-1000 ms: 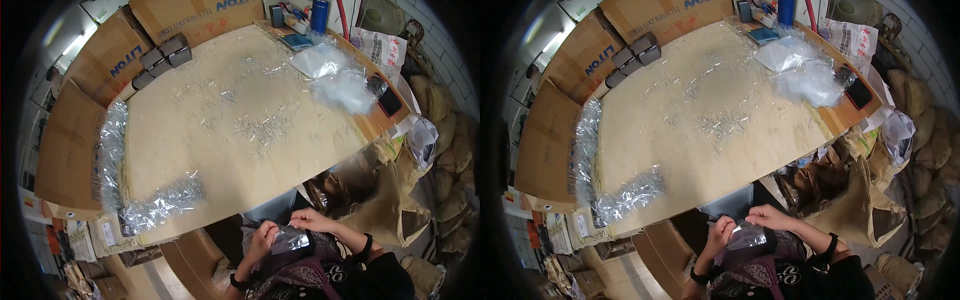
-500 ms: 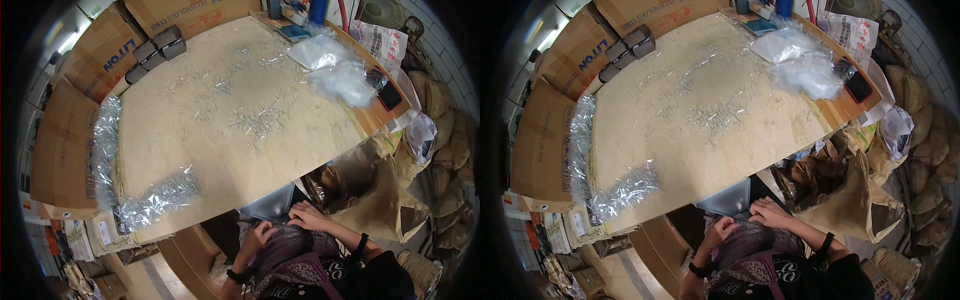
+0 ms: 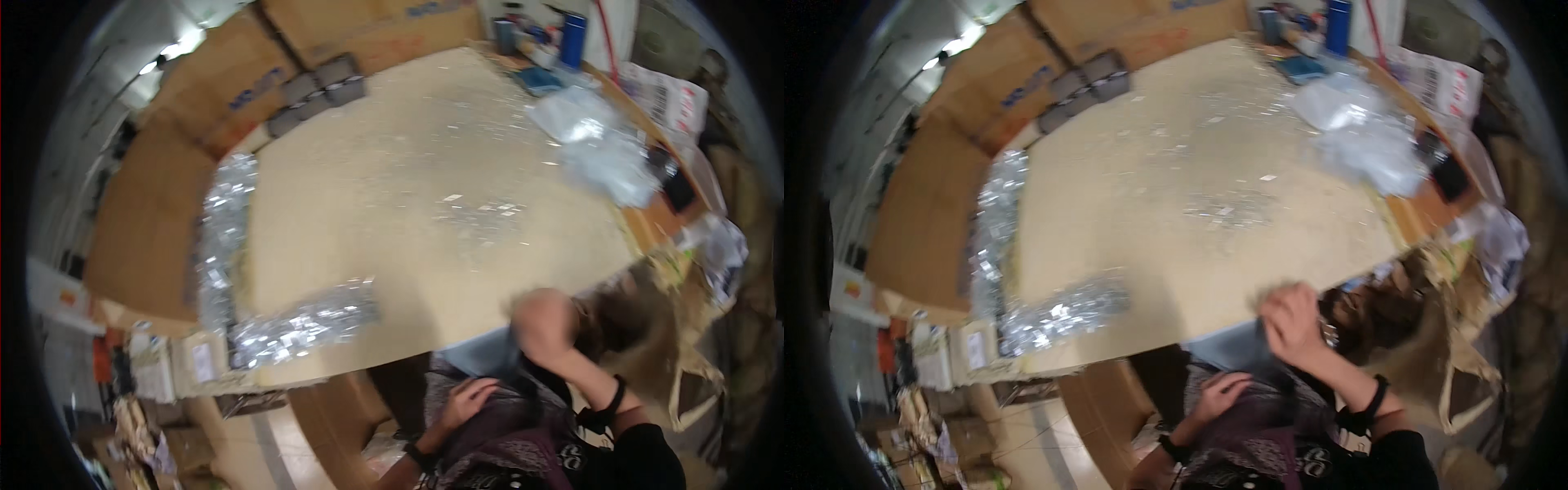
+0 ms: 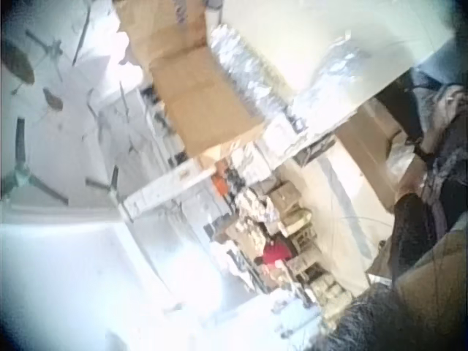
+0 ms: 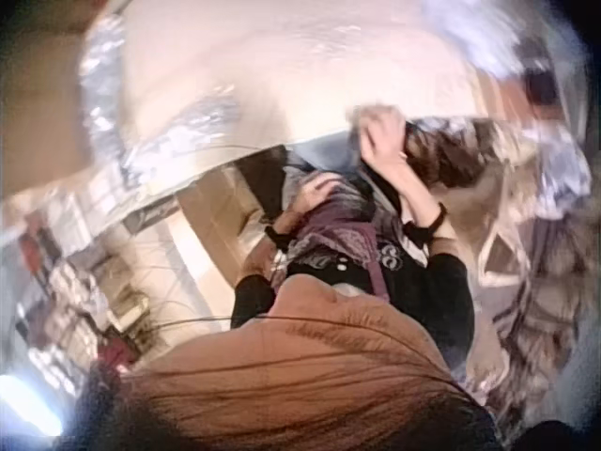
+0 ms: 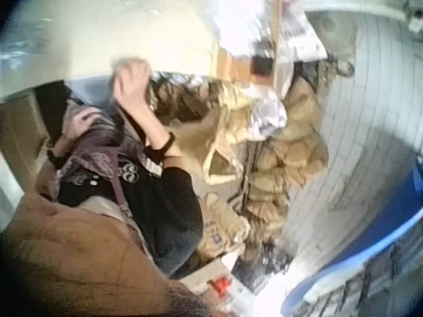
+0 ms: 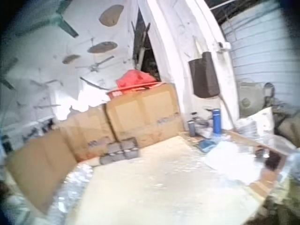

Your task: Sorting small items and placing them into a plastic bag.

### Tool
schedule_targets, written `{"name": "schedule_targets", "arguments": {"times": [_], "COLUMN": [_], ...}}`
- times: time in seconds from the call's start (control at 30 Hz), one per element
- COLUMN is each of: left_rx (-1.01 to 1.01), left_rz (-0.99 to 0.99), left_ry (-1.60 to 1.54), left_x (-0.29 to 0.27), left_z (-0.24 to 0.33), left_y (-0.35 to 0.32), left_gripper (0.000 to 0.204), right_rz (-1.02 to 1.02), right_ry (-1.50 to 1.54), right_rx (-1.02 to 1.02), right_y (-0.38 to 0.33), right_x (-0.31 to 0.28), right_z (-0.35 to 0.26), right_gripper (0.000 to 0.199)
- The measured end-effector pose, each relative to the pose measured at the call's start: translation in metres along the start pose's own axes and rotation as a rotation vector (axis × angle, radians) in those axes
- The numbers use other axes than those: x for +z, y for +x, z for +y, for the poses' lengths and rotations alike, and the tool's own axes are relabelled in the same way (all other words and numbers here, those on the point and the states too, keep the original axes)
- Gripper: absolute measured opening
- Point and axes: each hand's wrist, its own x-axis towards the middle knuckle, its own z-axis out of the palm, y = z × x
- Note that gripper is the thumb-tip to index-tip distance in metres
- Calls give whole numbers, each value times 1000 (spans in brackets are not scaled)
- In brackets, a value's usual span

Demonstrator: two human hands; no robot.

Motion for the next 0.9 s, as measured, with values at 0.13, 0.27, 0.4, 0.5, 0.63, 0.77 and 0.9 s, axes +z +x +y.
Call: {"name": "schedule_targets", "arguments": {"times": [0.13,0.27,0.4,0.5,0.63,0.77,0.9], "left_rx": [-52,5,-33,-126,-103,-133,-160], "left_rz": [19,39,23,26,91,110,66], "left_ry": [-102,-115,-147,-159,-122,-110,-98], "left_x": [4,1,-4,7,7,8,9], "left_z": [6,1,8,12,4,17,23], "left_y": [8,-2,-1,4,1,8,9], "left_gripper": [20,17,16,15,15,13,13], "right_rz": [-296,-420,-602,-621,-321,-400,-311], "right_ry": [-282,-274,-227,-251,161,477,69], "right_rx": [157,219,73,75,174,364,219], "right_y": [86,115,93,86,65,55,51], "right_x": [17,43,36,9,6,-10,1], "right_z": [29,41,27,16,22,19,-9], "right_gripper": [75,74,71,60,48,45,59]}}
